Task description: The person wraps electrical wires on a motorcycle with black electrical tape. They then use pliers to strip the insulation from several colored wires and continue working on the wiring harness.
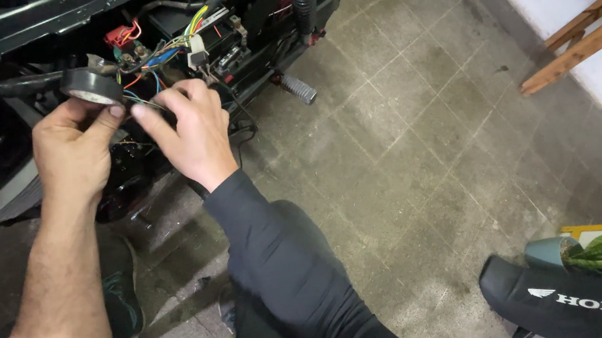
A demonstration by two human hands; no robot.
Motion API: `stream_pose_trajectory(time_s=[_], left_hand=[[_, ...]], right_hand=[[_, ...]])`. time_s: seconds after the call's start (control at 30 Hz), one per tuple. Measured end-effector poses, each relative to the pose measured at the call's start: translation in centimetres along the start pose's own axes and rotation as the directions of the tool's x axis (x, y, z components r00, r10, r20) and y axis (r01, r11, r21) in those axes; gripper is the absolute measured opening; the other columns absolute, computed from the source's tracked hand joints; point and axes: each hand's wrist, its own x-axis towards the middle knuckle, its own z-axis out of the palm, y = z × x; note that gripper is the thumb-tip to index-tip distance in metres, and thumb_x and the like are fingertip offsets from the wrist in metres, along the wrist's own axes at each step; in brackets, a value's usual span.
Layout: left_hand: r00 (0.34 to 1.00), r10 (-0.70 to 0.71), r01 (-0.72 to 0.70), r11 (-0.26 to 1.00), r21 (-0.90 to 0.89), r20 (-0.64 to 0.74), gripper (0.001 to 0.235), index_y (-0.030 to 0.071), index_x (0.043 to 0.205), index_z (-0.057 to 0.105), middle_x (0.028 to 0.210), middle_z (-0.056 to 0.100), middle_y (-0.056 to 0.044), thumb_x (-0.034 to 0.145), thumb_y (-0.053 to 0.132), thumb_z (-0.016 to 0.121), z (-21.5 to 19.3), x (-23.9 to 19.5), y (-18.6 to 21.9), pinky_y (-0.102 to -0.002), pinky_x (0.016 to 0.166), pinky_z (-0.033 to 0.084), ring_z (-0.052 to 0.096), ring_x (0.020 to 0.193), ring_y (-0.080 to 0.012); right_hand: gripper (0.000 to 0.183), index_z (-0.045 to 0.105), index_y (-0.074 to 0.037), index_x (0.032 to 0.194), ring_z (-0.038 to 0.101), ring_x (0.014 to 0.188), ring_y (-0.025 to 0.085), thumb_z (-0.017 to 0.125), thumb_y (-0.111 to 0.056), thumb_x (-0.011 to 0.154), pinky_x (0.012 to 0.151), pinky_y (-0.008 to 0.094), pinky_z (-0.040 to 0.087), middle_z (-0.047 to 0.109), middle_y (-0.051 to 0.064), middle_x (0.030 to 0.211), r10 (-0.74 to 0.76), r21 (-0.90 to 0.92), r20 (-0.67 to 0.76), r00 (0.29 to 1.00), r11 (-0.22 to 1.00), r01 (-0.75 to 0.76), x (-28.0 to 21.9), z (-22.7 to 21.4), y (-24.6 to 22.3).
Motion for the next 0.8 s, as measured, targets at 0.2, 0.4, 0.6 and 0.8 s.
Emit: stream_pose_trajectory(time_s=[0.2, 0.4, 0.6, 0.8], left_hand=[[0.998, 0.055, -0.055, 0.998, -0.025, -0.003, 0.014, 0.002, 0.118, 0.073, 0.106, 0.074, -0.001, 0.104, 0.006, 0.073, 0.8, -0.4, 1.3, -0.024, 0.088, 0.054, 0.067, 0.094, -0.0068], [0.992, 0.119, -0.110, 0.979, 0.170, -0.047, 0.019, 0.001, 0.122, 0.073, 0.106, 0.076, -0.004, 0.106, 0.012, 0.072, 1.7, -1.2, 2.8, -0.024, 0.085, 0.053, 0.067, 0.093, -0.0073], [0.998, -0.026, 0.038, 0.969, 0.244, -0.055, 0.019, 0.004, 0.114, 0.077, 0.096, 0.076, -0.003, 0.104, 0.021, 0.075, 1.7, -1.3, 3.4, -0.025, 0.075, 0.050, 0.064, 0.085, -0.0070], [0.988, -0.150, 0.154, 0.973, 0.171, -0.036, 0.020, 0.004, 0.111, 0.077, 0.090, 0.075, -0.001, 0.103, 0.022, 0.073, 1.4, -0.9, 3.1, -0.025, 0.071, 0.051, 0.066, 0.077, -0.0052]], right_hand=[[0.022, 0.065, -0.014, 0.112, 0.075, 0.079, 0.025, 0.059, -0.034, 0.102, 0.075, 0.039, 0.058, 0.071, 0.004, 0.079, 0.312, 0.278, 0.366, 0.877, 0.863, -0.423, -0.4, 0.7, -0.1], [0.019, 0.068, -0.014, 0.115, 0.068, 0.090, 0.034, 0.059, -0.025, 0.102, 0.079, 0.047, 0.051, 0.073, 0.009, 0.093, 0.056, -0.021, 0.183, 0.982, 0.998, -0.053, -2.0, 1.9, 0.1], [0.033, 0.067, -0.005, 0.121, 0.063, 0.086, 0.012, 0.052, -0.033, 0.112, 0.080, 0.033, 0.052, 0.070, 0.004, 0.088, 0.327, 0.472, 0.315, 0.891, 0.760, -0.447, -3.5, 3.8, 1.6], [0.039, 0.073, 0.003, 0.112, 0.049, 0.080, 0.006, 0.054, -0.030, 0.116, 0.073, 0.024, 0.042, 0.061, -0.003, 0.089, 0.276, 0.708, 0.513, 0.813, 0.400, -0.582, -4.8, 6.8, 5.0]])
